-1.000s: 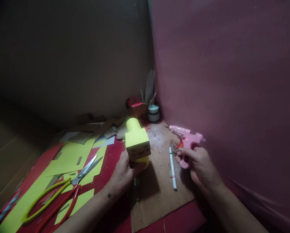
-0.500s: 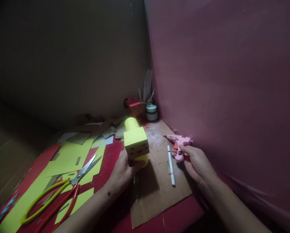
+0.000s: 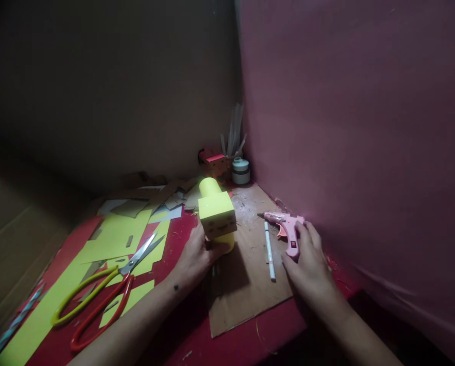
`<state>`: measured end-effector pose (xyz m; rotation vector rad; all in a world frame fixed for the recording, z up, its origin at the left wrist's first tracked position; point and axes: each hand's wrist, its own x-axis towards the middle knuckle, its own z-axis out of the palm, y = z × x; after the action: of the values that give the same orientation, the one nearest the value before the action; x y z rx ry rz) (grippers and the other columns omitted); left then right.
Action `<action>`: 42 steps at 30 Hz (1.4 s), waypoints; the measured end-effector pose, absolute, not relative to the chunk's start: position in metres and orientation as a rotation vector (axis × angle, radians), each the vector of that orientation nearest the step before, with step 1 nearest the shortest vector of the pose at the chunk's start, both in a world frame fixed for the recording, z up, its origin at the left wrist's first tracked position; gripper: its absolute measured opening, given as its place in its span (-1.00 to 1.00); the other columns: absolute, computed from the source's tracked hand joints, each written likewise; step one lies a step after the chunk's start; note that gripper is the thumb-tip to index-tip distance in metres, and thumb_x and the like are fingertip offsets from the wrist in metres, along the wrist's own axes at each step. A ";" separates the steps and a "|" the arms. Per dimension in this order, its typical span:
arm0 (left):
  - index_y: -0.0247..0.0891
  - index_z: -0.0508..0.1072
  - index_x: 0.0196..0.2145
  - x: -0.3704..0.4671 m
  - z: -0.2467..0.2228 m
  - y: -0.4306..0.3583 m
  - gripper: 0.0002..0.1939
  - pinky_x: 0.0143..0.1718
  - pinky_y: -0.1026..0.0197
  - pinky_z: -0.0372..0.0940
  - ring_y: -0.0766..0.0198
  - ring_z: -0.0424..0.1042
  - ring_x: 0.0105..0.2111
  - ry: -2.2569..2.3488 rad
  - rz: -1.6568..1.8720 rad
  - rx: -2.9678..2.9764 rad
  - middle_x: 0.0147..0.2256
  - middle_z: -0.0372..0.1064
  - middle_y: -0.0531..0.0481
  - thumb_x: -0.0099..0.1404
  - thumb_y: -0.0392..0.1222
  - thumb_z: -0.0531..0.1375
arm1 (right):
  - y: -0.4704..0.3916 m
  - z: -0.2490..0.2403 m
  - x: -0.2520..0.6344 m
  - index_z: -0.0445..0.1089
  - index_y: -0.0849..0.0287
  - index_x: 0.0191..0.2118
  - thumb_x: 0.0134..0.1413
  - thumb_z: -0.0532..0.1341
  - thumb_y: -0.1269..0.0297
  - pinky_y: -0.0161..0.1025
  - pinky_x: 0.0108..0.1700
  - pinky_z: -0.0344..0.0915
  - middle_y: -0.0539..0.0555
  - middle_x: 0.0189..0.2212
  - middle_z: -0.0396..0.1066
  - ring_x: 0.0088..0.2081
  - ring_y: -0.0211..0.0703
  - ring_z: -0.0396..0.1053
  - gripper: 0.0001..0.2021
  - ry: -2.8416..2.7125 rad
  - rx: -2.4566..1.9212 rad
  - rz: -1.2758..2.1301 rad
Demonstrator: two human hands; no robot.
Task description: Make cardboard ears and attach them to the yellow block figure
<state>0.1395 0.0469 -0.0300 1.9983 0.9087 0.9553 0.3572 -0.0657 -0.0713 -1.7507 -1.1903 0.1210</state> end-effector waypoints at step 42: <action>-0.21 0.31 -0.54 0.036 0.003 0.046 -0.82 -0.45 0.24 0.11 0.28 0.21 -0.47 1.128 0.118 2.243 -0.51 0.22 0.09 0.05 -0.17 0.26 | -0.052 -0.031 0.249 0.33 0.23 -0.25 0.05 0.14 0.37 -0.08 -0.33 0.26 0.19 -0.37 0.41 -0.33 0.03 0.38 -0.88 -2.015 -1.712 0.519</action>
<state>0.0358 0.0464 0.0027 2.2435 1.1277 0.1175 0.2491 -0.0520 -0.0308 -1.7125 -2.0153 0.5193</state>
